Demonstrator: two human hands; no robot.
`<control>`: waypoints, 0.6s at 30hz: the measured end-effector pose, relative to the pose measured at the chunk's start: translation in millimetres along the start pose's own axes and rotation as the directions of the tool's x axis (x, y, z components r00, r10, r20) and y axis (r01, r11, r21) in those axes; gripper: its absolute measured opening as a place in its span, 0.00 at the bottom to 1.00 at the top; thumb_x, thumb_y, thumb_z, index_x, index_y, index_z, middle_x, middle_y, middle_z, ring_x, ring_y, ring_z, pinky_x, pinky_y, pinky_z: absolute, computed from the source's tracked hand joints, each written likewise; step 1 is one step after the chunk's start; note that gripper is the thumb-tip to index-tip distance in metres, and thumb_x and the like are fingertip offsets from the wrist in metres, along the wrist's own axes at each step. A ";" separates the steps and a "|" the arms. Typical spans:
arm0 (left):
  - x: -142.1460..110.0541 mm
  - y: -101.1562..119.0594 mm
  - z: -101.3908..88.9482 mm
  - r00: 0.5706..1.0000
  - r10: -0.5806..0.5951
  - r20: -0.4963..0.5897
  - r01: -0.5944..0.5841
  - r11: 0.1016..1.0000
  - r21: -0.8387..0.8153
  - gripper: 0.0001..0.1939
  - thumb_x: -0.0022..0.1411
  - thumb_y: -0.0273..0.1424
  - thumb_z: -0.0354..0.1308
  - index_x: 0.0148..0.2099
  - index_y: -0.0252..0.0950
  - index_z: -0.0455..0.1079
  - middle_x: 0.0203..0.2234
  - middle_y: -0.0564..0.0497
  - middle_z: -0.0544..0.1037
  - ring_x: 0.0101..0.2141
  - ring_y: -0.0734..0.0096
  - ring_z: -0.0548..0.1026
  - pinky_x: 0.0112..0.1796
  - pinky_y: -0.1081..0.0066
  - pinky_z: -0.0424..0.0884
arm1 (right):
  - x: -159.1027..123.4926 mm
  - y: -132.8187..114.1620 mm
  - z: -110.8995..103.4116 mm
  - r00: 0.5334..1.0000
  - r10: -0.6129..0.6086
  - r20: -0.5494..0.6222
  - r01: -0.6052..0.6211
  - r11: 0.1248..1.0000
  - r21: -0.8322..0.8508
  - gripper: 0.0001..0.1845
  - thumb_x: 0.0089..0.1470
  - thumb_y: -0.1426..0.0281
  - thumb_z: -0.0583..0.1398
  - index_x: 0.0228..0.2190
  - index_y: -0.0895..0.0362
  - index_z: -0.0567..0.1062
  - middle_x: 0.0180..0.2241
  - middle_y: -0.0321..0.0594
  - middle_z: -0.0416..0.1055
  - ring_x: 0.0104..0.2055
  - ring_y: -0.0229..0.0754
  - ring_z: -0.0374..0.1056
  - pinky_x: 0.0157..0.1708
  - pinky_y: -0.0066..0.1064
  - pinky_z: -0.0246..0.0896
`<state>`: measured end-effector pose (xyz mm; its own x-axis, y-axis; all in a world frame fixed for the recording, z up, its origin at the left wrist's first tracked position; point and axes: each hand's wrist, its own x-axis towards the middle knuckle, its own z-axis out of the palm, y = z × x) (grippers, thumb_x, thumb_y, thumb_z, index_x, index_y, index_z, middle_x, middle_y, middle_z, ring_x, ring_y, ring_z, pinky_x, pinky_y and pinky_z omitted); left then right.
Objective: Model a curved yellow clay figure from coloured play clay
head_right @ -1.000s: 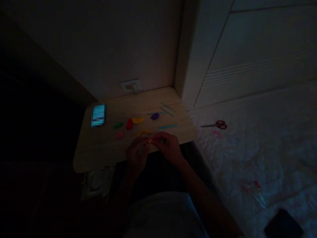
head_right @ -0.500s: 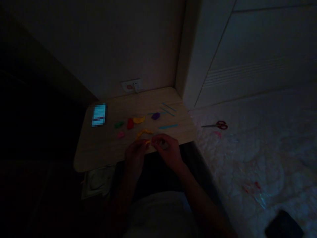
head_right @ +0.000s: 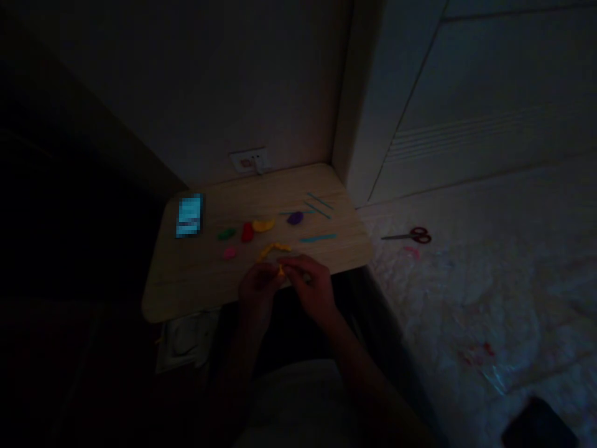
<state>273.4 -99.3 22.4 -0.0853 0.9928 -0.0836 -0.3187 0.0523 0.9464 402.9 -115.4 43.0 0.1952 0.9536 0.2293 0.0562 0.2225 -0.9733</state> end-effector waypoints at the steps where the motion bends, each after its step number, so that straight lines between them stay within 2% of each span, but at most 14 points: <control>1: -0.4 0.7 0.5 1.000 -0.003 0.009 0.003 1.000 -0.004 0.14 0.44 0.29 0.76 0.32 0.36 0.77 0.28 0.54 0.81 0.30 0.75 0.78 0.34 0.76 0.75 | 0.1 -0.5 -0.1 1.000 -0.006 0.013 0.006 1.000 0.004 0.08 0.59 0.69 0.65 0.38 0.49 0.85 0.36 0.39 0.81 0.40 0.45 0.75 0.40 0.36 0.70; 4: -1.5 0.9 2.1 0.999 -0.026 0.026 0.026 0.999 -0.032 0.14 0.44 0.31 0.77 0.32 0.36 0.76 0.27 0.54 0.81 0.29 0.75 0.78 0.33 0.76 0.75 | 0.3 -2.0 1.0 0.999 0.032 0.008 -0.032 0.998 0.061 0.05 0.57 0.69 0.65 0.34 0.50 0.84 0.34 0.38 0.81 0.37 0.44 0.75 0.38 0.35 0.70; 7: -1.8 -1.3 3.0 0.998 -0.057 -0.004 0.057 0.996 -0.061 0.16 0.43 0.34 0.78 0.32 0.36 0.77 0.27 0.54 0.81 0.28 0.74 0.78 0.33 0.75 0.75 | 0.3 -2.7 3.0 0.995 0.098 -0.006 -0.096 0.982 0.165 0.02 0.54 0.67 0.68 0.33 0.51 0.82 0.32 0.36 0.80 0.34 0.42 0.75 0.36 0.33 0.70; 11: -1.6 -4.2 2.9 0.996 -0.087 -0.016 0.086 0.995 -0.041 0.15 0.44 0.37 0.77 0.33 0.36 0.79 0.28 0.51 0.83 0.30 0.70 0.80 0.35 0.72 0.77 | 0.0 -1.2 3.9 0.988 0.153 -0.001 -0.150 0.967 0.206 0.05 0.53 0.64 0.69 0.31 0.52 0.81 0.31 0.36 0.79 0.33 0.42 0.74 0.36 0.33 0.70; 18: -2.8 -5.7 4.7 0.998 -0.066 0.021 0.067 0.997 -0.043 0.13 0.50 0.37 0.75 0.35 0.37 0.82 0.32 0.50 0.84 0.34 0.68 0.81 0.40 0.69 0.77 | 1.1 2.3 1.5 0.998 0.057 -0.041 -0.051 0.989 0.140 0.01 0.54 0.68 0.68 0.31 0.52 0.81 0.33 0.36 0.73 0.36 0.41 0.71 0.36 0.32 0.66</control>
<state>279.9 -101.8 18.7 -0.0438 0.9893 -0.1392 -0.3636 0.1140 0.9246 401.7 -113.5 41.0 0.2379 0.9557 0.1734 -0.0918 0.1998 -0.9755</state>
